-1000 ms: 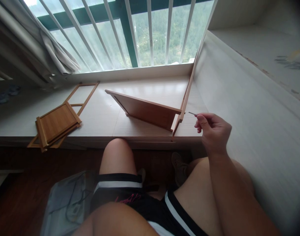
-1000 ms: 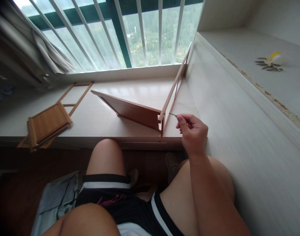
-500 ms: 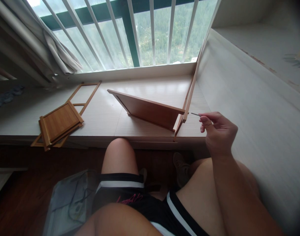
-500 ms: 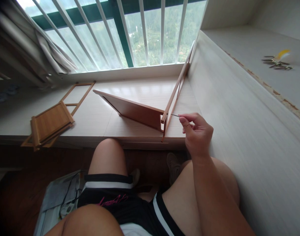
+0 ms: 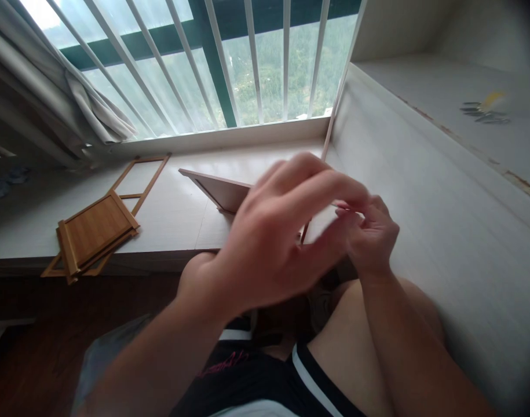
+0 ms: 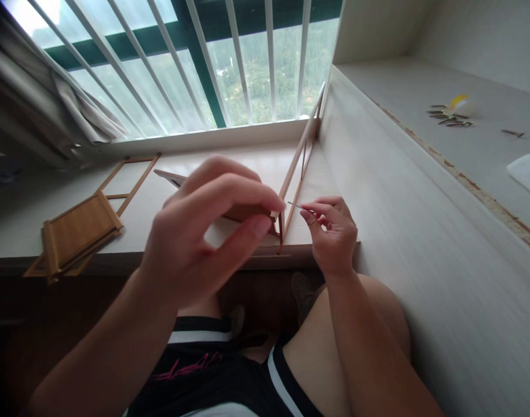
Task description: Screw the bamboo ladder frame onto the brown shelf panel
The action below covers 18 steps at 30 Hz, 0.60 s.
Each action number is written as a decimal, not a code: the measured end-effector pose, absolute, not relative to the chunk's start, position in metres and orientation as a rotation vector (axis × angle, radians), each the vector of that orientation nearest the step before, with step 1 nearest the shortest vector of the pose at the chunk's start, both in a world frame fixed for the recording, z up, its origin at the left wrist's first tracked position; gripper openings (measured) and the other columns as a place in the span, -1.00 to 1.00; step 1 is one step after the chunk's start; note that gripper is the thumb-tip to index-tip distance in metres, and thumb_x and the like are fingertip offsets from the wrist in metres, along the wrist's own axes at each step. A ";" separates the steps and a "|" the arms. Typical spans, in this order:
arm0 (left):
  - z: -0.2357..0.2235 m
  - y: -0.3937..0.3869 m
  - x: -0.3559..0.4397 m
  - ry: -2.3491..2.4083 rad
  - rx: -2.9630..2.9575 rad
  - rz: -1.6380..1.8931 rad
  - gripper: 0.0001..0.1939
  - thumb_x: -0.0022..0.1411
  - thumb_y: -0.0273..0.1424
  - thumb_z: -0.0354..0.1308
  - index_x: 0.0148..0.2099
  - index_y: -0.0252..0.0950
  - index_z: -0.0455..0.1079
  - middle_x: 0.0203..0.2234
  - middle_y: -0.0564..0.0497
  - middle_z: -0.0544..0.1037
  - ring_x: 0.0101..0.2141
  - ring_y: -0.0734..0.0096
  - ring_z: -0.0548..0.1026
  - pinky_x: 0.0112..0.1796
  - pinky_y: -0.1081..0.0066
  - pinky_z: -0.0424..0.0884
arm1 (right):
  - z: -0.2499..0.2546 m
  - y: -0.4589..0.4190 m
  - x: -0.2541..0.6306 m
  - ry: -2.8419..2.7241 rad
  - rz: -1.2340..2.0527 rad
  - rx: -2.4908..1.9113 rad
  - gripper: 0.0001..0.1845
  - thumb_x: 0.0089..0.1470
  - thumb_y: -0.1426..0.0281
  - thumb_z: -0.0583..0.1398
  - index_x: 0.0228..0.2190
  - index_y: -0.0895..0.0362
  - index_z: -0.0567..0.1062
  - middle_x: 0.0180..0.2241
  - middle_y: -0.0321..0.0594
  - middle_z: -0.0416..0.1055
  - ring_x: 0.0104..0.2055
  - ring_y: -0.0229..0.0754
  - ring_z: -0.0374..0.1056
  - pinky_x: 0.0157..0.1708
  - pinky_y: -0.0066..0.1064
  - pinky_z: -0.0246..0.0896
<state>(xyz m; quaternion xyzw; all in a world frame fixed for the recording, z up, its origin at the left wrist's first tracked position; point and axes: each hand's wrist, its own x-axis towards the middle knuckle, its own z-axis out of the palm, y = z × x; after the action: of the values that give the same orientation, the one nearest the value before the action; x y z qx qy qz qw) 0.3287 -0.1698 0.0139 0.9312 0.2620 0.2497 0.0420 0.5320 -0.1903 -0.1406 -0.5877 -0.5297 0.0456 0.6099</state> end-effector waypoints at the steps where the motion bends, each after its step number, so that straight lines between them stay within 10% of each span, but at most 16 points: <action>1: 0.012 -0.158 0.331 0.840 2.869 0.762 -0.65 0.49 -0.24 -0.14 0.12 -0.02 0.42 0.03 -0.01 0.46 0.08 0.18 0.40 0.04 0.12 0.40 | -0.141 -0.190 0.531 -1.205 0.092 -1.349 -0.81 0.20 0.24 0.26 -0.25 0.07 0.62 -0.20 -0.16 0.40 -0.24 -0.20 0.37 -0.44 -0.41 0.35; 8: -0.019 -0.091 0.341 0.821 2.996 0.316 -0.62 0.42 -0.05 0.00 0.17 -0.01 0.40 0.09 -0.04 0.46 0.10 0.07 0.38 0.12 0.02 0.16 | -0.139 -0.186 0.525 -1.228 0.049 -1.315 -0.87 0.17 0.30 0.29 -0.27 0.03 0.65 -0.27 -0.20 0.42 -0.29 -0.24 0.36 -0.41 -0.41 0.34; 18: -0.034 -0.080 0.351 0.753 2.780 0.293 -0.48 0.42 0.04 -0.11 0.28 -0.05 0.24 0.00 0.00 0.56 -0.05 0.22 0.53 -0.11 0.33 0.37 | -0.136 -0.188 0.535 -1.324 0.040 -1.341 -0.88 0.18 0.32 0.28 -0.27 0.03 0.65 -0.30 -0.21 0.43 -0.32 -0.24 0.35 -0.39 -0.39 0.35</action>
<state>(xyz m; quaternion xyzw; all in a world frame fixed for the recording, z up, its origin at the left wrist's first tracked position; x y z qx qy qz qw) 0.3514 -0.0796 -0.0343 0.9530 0.2580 0.1004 0.1230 0.5348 -0.1882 -0.1365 -0.5757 -0.5682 0.0172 0.5877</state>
